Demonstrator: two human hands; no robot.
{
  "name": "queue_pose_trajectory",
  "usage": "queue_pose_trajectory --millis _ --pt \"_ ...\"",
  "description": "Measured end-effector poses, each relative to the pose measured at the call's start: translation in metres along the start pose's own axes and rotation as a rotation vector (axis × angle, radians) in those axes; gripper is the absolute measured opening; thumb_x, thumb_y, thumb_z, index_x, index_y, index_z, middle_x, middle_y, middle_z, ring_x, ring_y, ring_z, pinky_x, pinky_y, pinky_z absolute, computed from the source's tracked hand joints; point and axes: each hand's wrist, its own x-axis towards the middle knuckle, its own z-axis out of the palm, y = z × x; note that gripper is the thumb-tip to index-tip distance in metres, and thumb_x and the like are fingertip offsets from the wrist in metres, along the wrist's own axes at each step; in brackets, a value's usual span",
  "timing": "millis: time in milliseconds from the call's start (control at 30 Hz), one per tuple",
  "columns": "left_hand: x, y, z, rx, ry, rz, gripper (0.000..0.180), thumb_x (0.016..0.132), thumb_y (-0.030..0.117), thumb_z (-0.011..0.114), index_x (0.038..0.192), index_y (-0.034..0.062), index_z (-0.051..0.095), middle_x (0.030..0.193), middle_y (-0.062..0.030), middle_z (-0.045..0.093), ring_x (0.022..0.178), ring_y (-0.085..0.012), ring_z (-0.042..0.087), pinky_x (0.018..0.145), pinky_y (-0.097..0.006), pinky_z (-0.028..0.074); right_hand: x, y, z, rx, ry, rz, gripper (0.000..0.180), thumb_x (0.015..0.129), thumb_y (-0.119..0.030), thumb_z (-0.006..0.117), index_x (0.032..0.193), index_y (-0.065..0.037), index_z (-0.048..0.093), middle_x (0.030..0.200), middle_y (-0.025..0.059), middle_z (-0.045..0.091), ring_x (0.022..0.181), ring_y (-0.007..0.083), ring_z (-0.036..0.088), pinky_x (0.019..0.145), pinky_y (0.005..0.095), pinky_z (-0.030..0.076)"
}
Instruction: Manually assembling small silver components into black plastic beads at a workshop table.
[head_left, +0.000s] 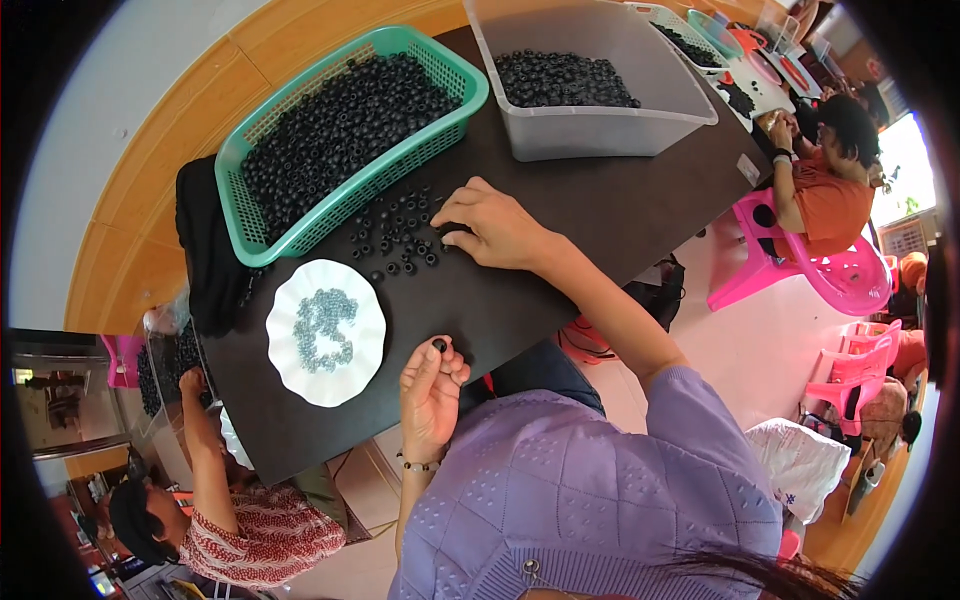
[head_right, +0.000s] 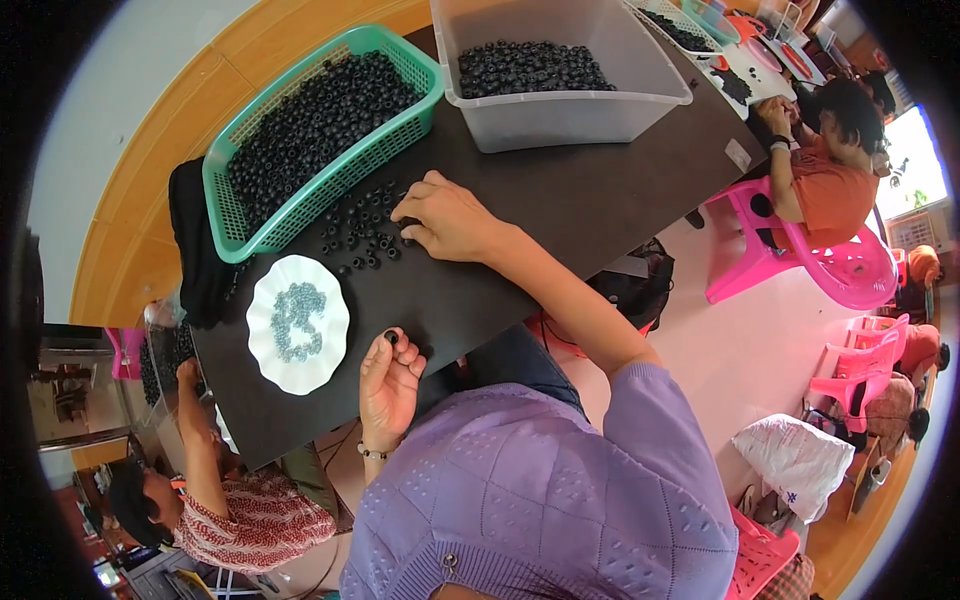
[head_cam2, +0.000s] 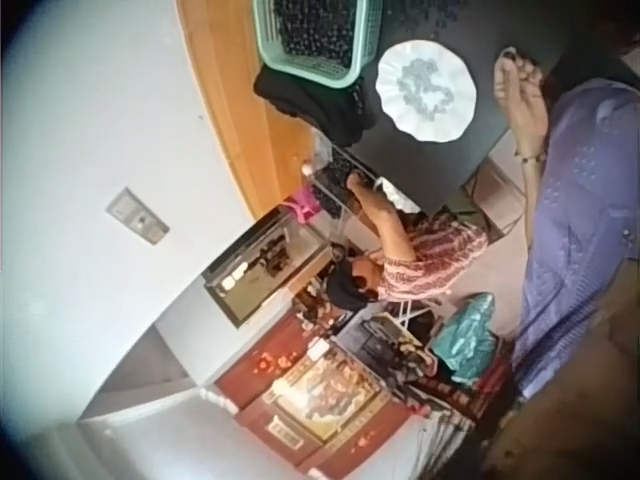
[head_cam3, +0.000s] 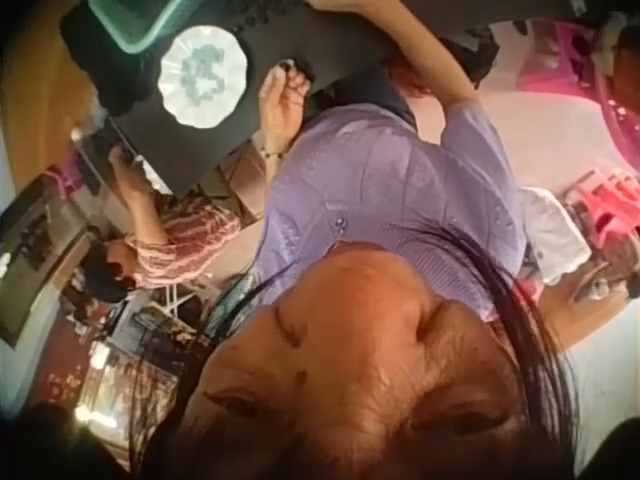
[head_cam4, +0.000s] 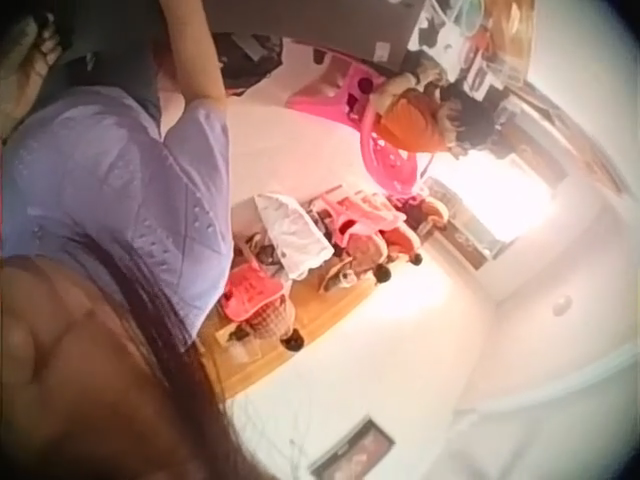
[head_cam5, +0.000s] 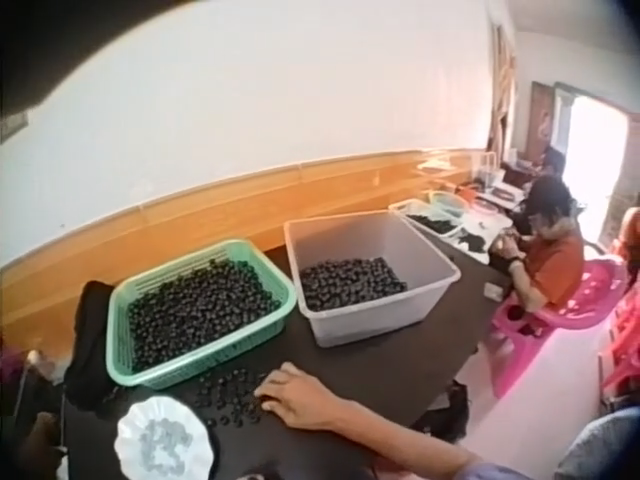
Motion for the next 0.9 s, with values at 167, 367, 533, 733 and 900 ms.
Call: queue_pose_trajectory --millis 167,367,533,733,900 --pt "-0.002 -0.002 -0.002 -0.033 -0.038 0.028 0.021 0.097 0.017 0.057 0.107 -0.0011 0.062 0.088 -0.0040 0.059 0.081 -0.0144 0.053 0.070 -0.029 0.043 -0.005 0.014 -0.008 -0.063 0.069 0.018 0.030 0.078 -0.012 0.071 0.107 -0.006 0.066 0.108 0.0079 0.063 0.102 0.0293 0.052 0.090 0.0371 0.045" --pt "-0.002 -0.002 -0.005 -0.025 -0.086 0.024 0.016 0.096 0.018 0.057 0.103 0.0031 0.058 0.091 -0.0022 0.052 0.084 -0.0134 0.047 0.075 -0.029 0.040 -0.013 0.036 -0.001 -0.268 0.081 -0.019 0.048 0.088 -0.026 0.064 0.128 -0.001 0.051 0.136 0.0201 0.045 0.118 0.0360 0.044 0.101 0.0451 0.037" --pt "-0.002 -0.001 -0.005 -0.037 -0.085 0.020 0.017 0.096 0.019 0.058 0.103 0.0028 0.058 0.091 -0.0023 0.052 0.083 -0.0135 0.046 0.073 -0.029 0.039 -0.011 0.035 0.002 -0.320 0.037 0.003 0.045 0.087 -0.023 0.064 0.126 -0.004 0.054 0.130 0.0176 0.049 0.114 0.0340 0.044 0.098 0.0427 0.038" --pt "-0.001 -0.001 -0.005 -0.042 -0.091 0.019 0.017 0.096 0.019 0.058 0.102 0.0028 0.058 0.091 -0.0021 0.052 0.083 -0.0133 0.046 0.073 -0.029 0.039 0.005 0.044 0.000 -0.183 0.019 0.023 0.030 0.084 -0.016 0.067 0.113 -0.007 0.062 0.108 0.0121 0.058 0.103 0.0307 0.048 0.089 0.0407 0.041" --pt "-0.001 0.000 -0.004 -0.035 -0.080 0.007 0.018 0.096 0.019 0.058 0.102 0.0028 0.058 0.091 -0.0024 0.052 0.083 -0.0133 0.046 0.073 -0.029 0.039 0.012 0.042 0.002 -0.147 0.038 0.005 0.021 0.082 -0.013 0.068 0.102 -0.009 0.065 0.097 0.0096 0.061 0.096 0.0297 0.052 0.085 0.0393 0.042"
